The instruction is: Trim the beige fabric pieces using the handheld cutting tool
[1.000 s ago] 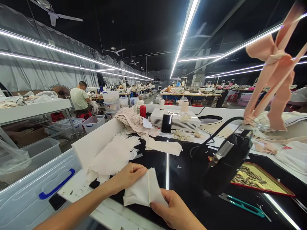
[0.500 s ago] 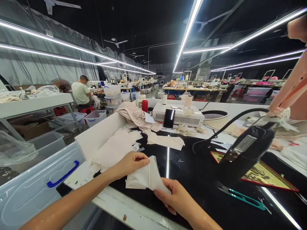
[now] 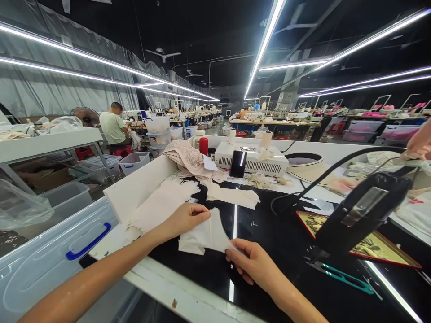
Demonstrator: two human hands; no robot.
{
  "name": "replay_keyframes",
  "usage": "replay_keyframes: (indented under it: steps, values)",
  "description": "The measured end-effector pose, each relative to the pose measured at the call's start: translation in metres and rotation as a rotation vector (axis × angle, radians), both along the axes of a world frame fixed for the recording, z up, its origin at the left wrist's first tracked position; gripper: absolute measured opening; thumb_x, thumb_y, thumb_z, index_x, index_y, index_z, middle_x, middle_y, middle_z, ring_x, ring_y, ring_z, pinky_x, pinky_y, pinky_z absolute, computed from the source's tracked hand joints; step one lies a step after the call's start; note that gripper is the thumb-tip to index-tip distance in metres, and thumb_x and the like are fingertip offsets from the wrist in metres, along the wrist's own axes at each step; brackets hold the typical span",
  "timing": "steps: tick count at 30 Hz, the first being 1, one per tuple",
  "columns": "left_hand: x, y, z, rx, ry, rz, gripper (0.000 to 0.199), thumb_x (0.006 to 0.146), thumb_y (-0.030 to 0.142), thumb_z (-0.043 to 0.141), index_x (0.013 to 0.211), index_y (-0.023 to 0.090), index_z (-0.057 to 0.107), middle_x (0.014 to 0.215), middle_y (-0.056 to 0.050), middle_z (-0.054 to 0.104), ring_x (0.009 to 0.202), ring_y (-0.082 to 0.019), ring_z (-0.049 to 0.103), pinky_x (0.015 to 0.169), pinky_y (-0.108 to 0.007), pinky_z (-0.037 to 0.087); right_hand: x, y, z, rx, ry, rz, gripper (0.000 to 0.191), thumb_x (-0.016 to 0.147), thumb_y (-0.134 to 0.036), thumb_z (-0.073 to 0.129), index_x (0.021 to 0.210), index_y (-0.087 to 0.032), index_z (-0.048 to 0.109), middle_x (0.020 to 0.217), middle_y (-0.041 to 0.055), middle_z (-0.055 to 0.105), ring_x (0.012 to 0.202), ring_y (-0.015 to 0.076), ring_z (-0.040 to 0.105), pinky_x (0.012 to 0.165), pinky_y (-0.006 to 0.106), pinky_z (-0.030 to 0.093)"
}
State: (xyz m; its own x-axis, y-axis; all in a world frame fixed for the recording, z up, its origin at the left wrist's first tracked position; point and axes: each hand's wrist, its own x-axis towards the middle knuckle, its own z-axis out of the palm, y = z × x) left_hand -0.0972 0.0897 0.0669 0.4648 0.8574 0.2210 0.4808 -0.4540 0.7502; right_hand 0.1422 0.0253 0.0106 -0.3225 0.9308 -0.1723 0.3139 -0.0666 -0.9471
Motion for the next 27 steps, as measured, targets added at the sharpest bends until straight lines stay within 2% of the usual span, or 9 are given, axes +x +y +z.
replay_keyframes:
  steps: [3,4,6,8,10,14,19,25,27]
  values:
    - [0.006,-0.006,0.005,0.170,-0.010,-0.010,0.035,0.106,0.047,0.056,0.107,0.021,0.080,0.098,-0.004,0.072,0.089,-0.019,0.065,0.080,-0.027,0.048,0.013,0.014,0.000,0.185,-0.096,-0.094,0.038,0.094,-0.052,0.052,0.092,-0.020,0.071,0.062,-0.0031,0.055,0.046,0.0128,0.049,0.046,0.026,0.041]
    - [0.008,-0.010,0.004,0.255,0.015,-0.055,0.033,0.107,0.046,0.056,0.111,0.023,0.080,0.101,-0.004,0.073,0.092,-0.018,0.066,0.082,-0.027,0.048,0.018,0.019,0.000,0.261,-0.132,-0.129,0.036,0.096,-0.047,0.050,0.099,-0.021,0.074,0.069,0.0001,0.061,0.055,0.0161,0.058,0.053,0.028,0.048]
    - [0.011,-0.020,-0.004,0.510,0.125,-0.224,0.030,0.111,0.044,0.055,0.116,0.026,0.078,0.102,-0.003,0.074,0.090,-0.016,0.067,0.079,-0.026,0.046,0.026,0.027,-0.003,0.412,-0.210,-0.182,0.034,0.097,-0.032,0.048,0.111,-0.023,0.077,0.091,0.0062,0.073,0.083,0.0224,0.071,0.078,0.035,0.059]
    - [0.013,-0.030,-0.017,0.792,0.254,-0.405,0.029,0.113,0.043,0.053,0.116,0.025,0.075,0.101,-0.002,0.076,0.084,-0.015,0.067,0.072,-0.027,0.045,0.033,0.032,-0.009,0.527,-0.297,-0.212,0.042,0.094,-0.017,0.044,0.117,-0.024,0.079,0.111,0.0098,0.076,0.108,0.0264,0.071,0.101,0.043,0.056]
    - [0.013,-0.037,-0.030,0.928,0.325,-0.485,0.026,0.112,0.040,0.055,0.112,0.021,0.073,0.100,-0.002,0.076,0.082,-0.015,0.067,0.070,-0.029,0.045,0.039,0.033,-0.016,0.601,-0.392,-0.230,0.053,0.090,-0.005,0.039,0.120,-0.021,0.079,0.120,0.0125,0.076,0.118,0.0292,0.068,0.109,0.050,0.052]
    - [0.007,-0.043,-0.044,0.901,0.352,-0.458,0.015,0.109,0.030,0.063,0.108,0.018,0.071,0.097,-0.003,0.077,0.088,-0.017,0.070,0.080,-0.030,0.049,0.047,0.027,-0.027,0.701,-0.554,-0.252,0.070,0.079,0.009,0.035,0.128,-0.019,0.077,0.128,0.0142,0.074,0.126,0.0315,0.065,0.110,0.055,0.053]
    - [0.001,-0.044,-0.045,0.869,0.355,-0.453,0.011,0.108,0.026,0.064,0.107,0.018,0.071,0.097,-0.004,0.077,0.091,-0.017,0.070,0.088,-0.031,0.052,0.043,0.010,-0.018,0.817,-0.658,-0.199,0.078,0.075,0.015,0.035,0.128,-0.024,0.075,0.133,0.0100,0.073,0.129,0.0287,0.063,0.109,0.053,0.055]
    - [0.001,-0.045,-0.047,0.852,0.375,-0.472,0.010,0.108,0.025,0.062,0.105,0.019,0.070,0.097,-0.003,0.077,0.090,-0.017,0.070,0.087,-0.032,0.052,0.029,-0.011,-0.006,0.962,-0.663,-0.032,0.067,0.075,0.018,0.037,0.110,-0.022,0.078,0.110,0.0055,0.080,0.103,0.0240,0.074,0.088,0.042,0.063]
    - [0.002,-0.047,-0.045,0.849,0.377,-0.471,0.011,0.108,0.024,0.062,0.105,0.018,0.070,0.096,-0.003,0.076,0.090,-0.018,0.070,0.089,-0.033,0.053,0.027,-0.021,-0.002,1.022,-0.641,-0.008,0.067,0.076,0.018,0.036,0.111,-0.022,0.077,0.109,0.0048,0.080,0.100,0.0220,0.074,0.086,0.039,0.063]
